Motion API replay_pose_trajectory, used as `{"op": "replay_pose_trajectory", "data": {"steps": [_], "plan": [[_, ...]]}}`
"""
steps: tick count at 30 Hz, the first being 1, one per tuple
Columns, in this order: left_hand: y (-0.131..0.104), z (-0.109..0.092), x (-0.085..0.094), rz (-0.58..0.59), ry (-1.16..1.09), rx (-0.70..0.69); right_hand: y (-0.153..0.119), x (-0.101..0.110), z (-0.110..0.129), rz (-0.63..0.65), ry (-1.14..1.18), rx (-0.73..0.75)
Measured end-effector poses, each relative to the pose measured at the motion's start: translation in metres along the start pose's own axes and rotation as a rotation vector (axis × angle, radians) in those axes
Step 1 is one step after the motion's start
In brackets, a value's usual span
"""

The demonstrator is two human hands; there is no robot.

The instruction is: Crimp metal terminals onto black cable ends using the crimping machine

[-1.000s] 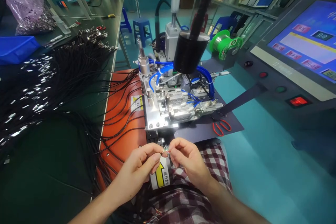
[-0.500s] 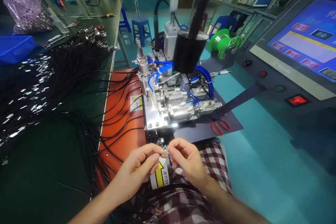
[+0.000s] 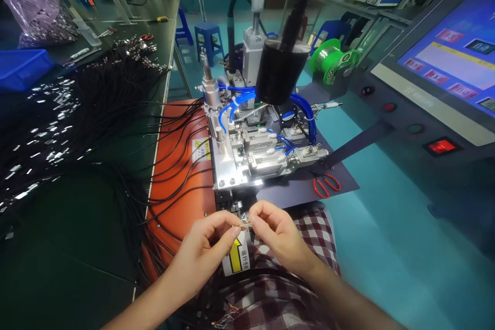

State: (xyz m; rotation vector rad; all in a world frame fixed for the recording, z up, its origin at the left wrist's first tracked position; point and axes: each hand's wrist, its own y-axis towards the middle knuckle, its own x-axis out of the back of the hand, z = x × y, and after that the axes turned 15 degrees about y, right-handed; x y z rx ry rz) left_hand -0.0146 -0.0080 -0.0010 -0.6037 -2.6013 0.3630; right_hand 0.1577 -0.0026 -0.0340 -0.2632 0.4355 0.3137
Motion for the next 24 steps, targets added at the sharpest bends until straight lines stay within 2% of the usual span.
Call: {"op": "replay_pose_trajectory", "data": {"steps": [7,12,16,18,22,24], "plan": [[-0.003,-0.002,-0.005,-0.128,0.010,0.015,-0.008,-0.006,0.018,-0.015,-0.496,0.148],[-0.003,-0.002,-0.008,-0.188,-0.016,0.028,-0.016,-0.013,0.013,-0.094,-0.915,0.454],[-0.003,0.000,-0.010,-0.251,0.003,-0.012,-0.018,-0.015,0.007,-0.131,-1.019,0.606],[-0.003,0.000,-0.010,-0.258,-0.006,-0.021,-0.017,-0.015,0.003,-0.129,-0.919,0.552],[-0.002,0.001,-0.008,-0.190,-0.093,0.032,-0.015,-0.018,-0.005,-0.131,-0.429,0.172],[0.000,0.000,-0.007,-0.155,-0.127,0.061,-0.014,-0.019,-0.007,-0.132,-0.291,0.066]]}}
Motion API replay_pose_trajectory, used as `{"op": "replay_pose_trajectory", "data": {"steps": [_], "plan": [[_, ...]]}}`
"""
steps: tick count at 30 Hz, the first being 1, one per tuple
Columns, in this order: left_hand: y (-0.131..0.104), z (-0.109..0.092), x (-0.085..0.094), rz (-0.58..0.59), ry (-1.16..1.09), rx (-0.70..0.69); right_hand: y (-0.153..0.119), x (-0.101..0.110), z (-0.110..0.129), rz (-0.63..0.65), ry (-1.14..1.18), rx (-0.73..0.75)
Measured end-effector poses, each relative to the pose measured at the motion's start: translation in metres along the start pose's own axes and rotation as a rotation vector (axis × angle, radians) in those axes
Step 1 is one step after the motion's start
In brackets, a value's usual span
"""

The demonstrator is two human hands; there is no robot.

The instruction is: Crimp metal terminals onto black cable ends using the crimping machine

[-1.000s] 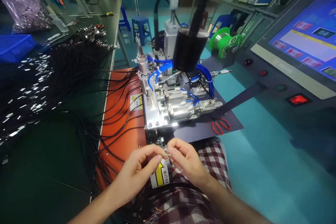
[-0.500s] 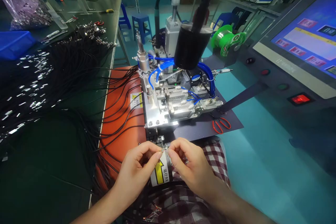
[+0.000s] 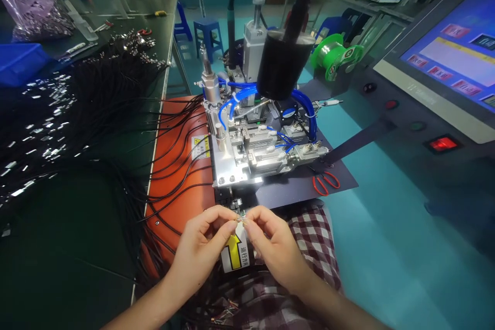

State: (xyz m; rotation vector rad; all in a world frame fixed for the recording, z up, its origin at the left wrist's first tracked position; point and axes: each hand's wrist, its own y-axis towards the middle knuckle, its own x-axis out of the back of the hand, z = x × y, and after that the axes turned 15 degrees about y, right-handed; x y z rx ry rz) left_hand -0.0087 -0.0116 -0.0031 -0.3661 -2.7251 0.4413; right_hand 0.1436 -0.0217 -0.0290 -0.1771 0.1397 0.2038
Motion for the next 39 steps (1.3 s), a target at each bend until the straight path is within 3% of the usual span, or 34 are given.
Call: {"op": "replay_pose_trajectory", "data": {"steps": [2,8,13,20,24,32,35,39], "plan": [[0.001,-0.001,0.000,0.004,-0.012,0.013,0.001,0.001,0.001,-0.006,-0.052,0.047],[-0.001,-0.002,-0.001,-0.065,0.062,-0.040,0.005,0.012,0.019,0.018,-0.595,0.469],[-0.002,-0.004,-0.002,-0.061,0.070,-0.037,0.004,0.014,0.024,0.037,-0.773,0.602],[0.000,-0.008,0.004,0.080,-0.002,0.042,0.000,0.013,0.008,0.000,-0.702,0.603],[0.001,-0.008,0.006,0.150,-0.048,0.066,0.000,0.013,0.013,0.017,-0.693,0.581],[0.001,-0.007,0.003,0.164,-0.091,0.112,0.005,0.012,0.019,0.133,-0.808,0.653],[0.001,-0.005,0.003,0.171,-0.114,0.114,0.003,0.013,0.010,0.093,-0.706,0.611],[0.002,-0.003,0.003,0.182,-0.147,0.114,-0.001,0.011,-0.001,-0.013,-0.428,0.438]]}}
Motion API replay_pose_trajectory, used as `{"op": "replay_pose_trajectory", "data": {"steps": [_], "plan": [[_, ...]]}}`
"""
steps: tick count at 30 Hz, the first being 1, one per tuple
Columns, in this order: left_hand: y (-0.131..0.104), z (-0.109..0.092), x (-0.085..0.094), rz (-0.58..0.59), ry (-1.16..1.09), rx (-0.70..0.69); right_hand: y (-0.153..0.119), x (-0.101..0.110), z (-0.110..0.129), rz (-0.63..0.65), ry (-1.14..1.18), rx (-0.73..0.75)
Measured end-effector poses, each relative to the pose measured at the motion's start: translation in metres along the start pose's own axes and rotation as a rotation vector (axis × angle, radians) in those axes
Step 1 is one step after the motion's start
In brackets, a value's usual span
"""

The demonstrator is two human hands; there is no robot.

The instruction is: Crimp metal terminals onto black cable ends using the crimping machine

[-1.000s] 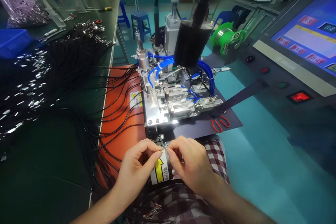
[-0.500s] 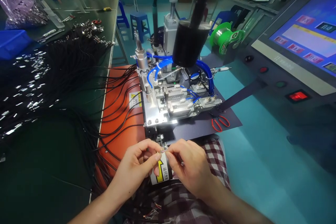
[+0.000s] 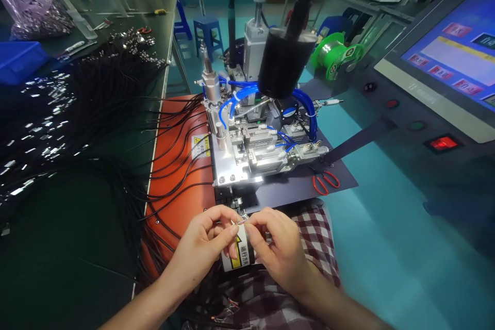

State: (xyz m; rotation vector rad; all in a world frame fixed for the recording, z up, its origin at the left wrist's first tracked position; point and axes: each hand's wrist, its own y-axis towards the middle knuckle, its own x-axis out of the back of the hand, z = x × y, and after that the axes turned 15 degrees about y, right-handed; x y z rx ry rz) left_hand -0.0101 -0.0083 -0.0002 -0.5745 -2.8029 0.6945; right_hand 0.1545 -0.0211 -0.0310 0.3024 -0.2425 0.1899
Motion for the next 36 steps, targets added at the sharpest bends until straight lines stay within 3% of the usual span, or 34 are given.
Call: {"op": "replay_pose_trajectory", "data": {"steps": [7,10,26,36], "plan": [[0.000,0.002,0.001,0.017,-0.057,0.021,-0.002,-0.013,-0.002,-0.115,0.519,-0.418],[0.000,0.001,0.002,0.019,-0.058,0.026,0.001,-0.012,-0.002,-0.119,0.653,-0.512],[0.001,0.001,0.002,-0.002,-0.062,0.019,0.012,-0.009,-0.006,-0.038,0.964,-0.643],[0.002,0.003,0.003,0.003,-0.086,0.004,0.011,-0.010,-0.005,-0.038,1.010,-0.673]]}}
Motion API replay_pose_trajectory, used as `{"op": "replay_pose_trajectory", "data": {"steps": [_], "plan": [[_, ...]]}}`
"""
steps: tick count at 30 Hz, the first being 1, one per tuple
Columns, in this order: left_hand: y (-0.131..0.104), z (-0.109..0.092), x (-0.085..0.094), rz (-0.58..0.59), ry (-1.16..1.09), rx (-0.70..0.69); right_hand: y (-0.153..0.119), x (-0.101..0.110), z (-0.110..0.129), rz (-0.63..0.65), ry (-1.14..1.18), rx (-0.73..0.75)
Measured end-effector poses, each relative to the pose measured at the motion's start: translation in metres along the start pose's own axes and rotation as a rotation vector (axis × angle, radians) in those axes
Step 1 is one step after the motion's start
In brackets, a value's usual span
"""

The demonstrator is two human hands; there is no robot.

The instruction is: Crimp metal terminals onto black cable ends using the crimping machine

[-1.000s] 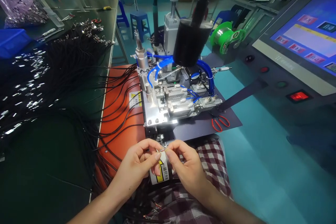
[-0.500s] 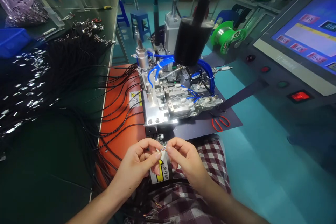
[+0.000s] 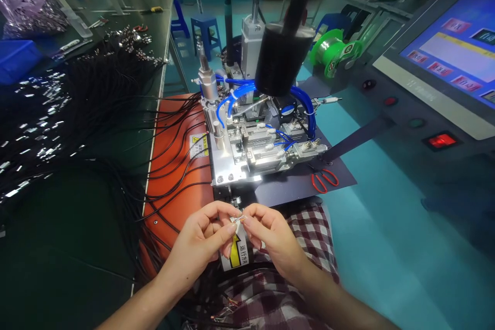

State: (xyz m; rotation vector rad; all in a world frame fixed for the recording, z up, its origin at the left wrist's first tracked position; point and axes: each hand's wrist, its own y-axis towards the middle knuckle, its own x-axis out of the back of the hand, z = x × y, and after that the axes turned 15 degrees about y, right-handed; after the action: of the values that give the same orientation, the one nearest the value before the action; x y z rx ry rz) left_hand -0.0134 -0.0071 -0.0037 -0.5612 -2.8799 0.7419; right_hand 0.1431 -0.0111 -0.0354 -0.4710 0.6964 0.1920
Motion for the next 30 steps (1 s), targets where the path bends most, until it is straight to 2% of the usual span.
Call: {"op": "replay_pose_trajectory", "data": {"steps": [12,15,20,30], "plan": [[0.001,-0.003,-0.003,-0.034,0.042,-0.019,-0.005,0.001,0.011,0.025,-0.210,0.119],[0.000,-0.004,-0.003,-0.042,0.103,-0.004,-0.003,0.004,0.012,0.043,-0.187,0.076],[0.000,-0.007,-0.003,-0.045,0.202,0.009,0.002,0.013,0.014,0.107,-0.101,-0.096],[0.001,-0.003,-0.003,0.013,0.261,-0.046,0.003,0.021,0.030,0.185,-0.243,-0.237]]}}
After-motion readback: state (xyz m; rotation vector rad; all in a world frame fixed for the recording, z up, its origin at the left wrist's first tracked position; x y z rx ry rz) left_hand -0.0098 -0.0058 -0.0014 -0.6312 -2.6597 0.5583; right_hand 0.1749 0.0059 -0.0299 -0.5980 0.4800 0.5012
